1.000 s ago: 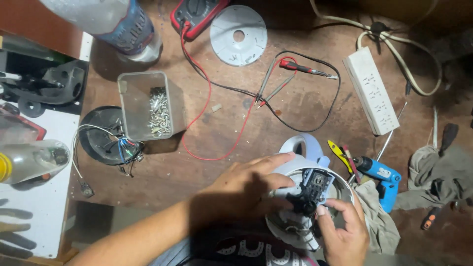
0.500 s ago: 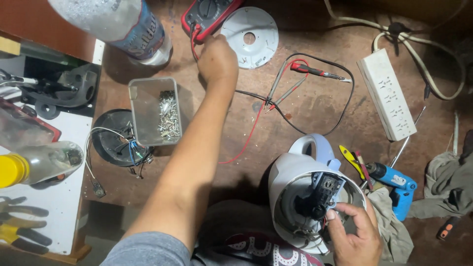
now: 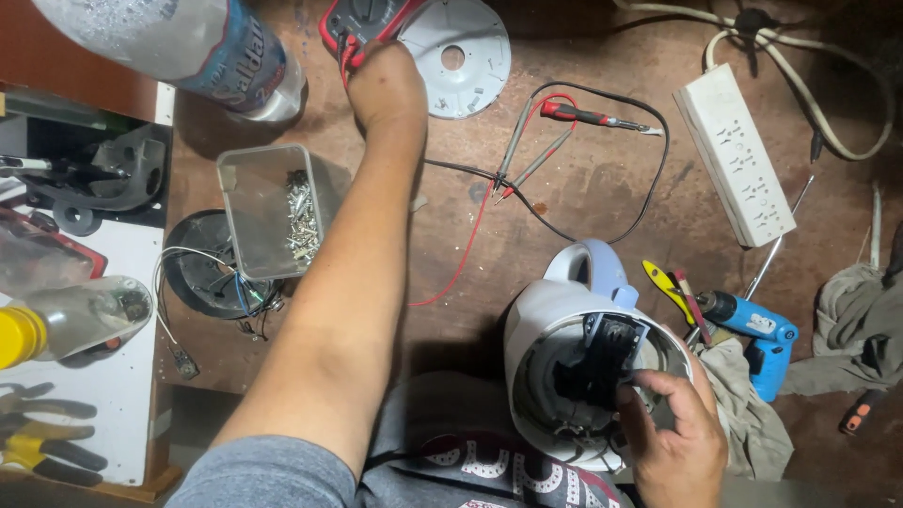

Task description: The person holds a disassembled kettle base with exposed wiring, rotates it to inspect the internal components, and then places the base into the kettle's bottom housing. The person uses pliers to adjust or secure a wire connection inside the kettle base.

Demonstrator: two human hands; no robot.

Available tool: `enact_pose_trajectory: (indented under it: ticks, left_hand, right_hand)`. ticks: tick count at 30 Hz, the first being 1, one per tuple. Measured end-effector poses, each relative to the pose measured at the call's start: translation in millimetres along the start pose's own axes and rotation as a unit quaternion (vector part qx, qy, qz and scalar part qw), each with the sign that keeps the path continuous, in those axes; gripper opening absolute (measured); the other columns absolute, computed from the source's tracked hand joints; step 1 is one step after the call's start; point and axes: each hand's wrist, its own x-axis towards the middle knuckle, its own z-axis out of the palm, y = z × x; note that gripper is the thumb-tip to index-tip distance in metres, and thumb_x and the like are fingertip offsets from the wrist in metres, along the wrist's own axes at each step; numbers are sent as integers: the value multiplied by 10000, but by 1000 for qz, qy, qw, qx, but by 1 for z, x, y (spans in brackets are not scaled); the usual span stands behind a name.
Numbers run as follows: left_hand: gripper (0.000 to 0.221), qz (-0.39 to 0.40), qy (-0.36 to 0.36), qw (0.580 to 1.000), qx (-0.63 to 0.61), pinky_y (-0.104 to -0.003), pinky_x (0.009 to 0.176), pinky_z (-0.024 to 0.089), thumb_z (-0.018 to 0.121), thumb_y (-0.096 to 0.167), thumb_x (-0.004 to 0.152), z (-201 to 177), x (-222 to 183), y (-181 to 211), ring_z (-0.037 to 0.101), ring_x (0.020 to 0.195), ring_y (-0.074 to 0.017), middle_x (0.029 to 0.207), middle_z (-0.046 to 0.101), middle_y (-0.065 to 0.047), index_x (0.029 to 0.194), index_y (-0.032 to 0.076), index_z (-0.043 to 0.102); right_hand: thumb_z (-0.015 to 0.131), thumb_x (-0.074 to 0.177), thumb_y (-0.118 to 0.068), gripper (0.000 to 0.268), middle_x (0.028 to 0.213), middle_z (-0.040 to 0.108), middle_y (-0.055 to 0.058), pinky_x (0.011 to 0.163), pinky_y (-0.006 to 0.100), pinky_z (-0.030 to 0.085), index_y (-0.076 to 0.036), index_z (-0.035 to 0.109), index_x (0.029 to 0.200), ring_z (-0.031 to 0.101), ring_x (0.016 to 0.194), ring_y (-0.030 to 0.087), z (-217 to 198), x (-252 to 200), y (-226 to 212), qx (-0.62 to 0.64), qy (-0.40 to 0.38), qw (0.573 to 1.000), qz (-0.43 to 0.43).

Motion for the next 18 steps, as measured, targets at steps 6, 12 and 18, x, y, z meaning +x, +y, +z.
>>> enact_pose_trajectory:
  ticks: [6,12,18]
  left_hand:
    - [284,51,70,993,85,-462,532,648,744,137,935,50,15,-13,864,660,-277,707,854,-13,755,326,856]
    - [205,147,-104,947,-264,-383,656,572,660,148,952,-157,-108,19,726,717,-161,770,791,54,840,252,797]
    - [86,311,-260,819,-407,-422,800,540,746,143,1062,-349,-250,10,740,878,-225,957,760,-13,993,189,769]
  right_hand:
    - [822,937,-119,240,1707,718,125,1194,396,509,-125,821,1177,706,1523,306,-1,2,-4,-51,-11,998,24]
    - [804,952,-195,237,1577,761,246,1237,462,512,-42,862,1124,683,1564,381,0,11,-28,-2,-16,999,41]
    - [777,1042,-180,190,1598,718,317,1301,540,472,-31,827,1150,632,1595,480,-3,13,-30,17,-28,998,-49]
